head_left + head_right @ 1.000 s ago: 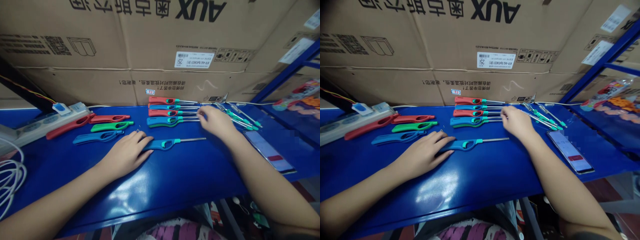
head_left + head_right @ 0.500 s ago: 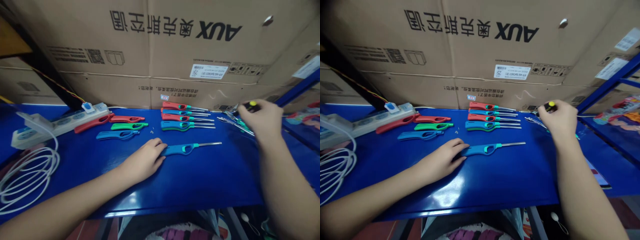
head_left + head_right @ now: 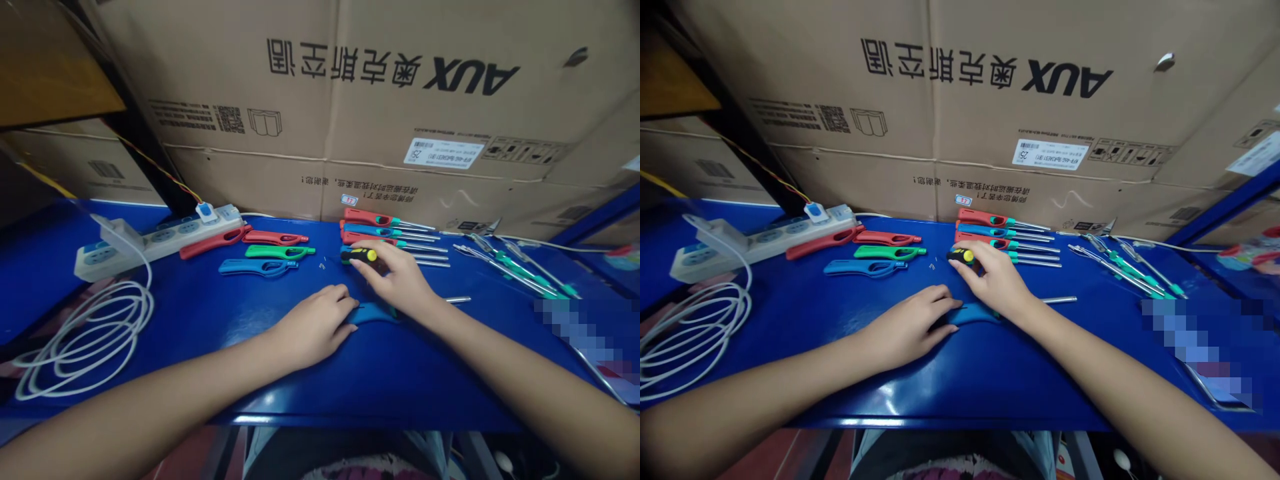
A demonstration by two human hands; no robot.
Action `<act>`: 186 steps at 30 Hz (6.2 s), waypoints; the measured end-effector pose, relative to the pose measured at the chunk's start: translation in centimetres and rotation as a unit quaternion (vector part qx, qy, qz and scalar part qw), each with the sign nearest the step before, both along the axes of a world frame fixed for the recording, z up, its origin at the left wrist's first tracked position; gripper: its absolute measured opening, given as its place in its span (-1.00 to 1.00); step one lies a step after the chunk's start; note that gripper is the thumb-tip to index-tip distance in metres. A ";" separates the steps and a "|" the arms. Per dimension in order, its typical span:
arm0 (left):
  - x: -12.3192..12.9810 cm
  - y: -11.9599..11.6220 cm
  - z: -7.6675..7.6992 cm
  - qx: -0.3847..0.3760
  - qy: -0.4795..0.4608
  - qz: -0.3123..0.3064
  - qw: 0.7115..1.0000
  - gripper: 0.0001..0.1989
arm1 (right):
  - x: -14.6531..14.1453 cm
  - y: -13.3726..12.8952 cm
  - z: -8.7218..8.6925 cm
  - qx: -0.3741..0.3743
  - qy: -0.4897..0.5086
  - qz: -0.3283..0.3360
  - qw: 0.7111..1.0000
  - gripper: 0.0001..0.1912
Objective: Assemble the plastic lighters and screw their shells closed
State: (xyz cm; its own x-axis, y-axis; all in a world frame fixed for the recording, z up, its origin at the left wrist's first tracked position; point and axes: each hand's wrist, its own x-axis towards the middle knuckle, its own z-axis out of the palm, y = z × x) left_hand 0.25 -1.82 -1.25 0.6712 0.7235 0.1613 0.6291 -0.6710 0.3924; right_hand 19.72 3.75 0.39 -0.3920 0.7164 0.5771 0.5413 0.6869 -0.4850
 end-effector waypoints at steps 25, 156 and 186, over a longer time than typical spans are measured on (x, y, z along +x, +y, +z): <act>0.7 0.4 -0.7 -0.080 -0.259 0.057 0.961 -0.60 | 3.0 -1.5 1.7 -0.268 0.421 -0.024 0.866 -0.65; 0.4 1.5 -1.6 -0.030 -0.128 -0.040 0.991 -0.77 | 3.1 -3.9 1.7 -0.157 0.158 0.092 0.971 -0.30; 0.7 1.5 -1.8 -0.010 -0.132 -0.056 0.990 -0.80 | 2.9 -3.5 4.9 0.078 -0.151 0.119 0.978 -0.36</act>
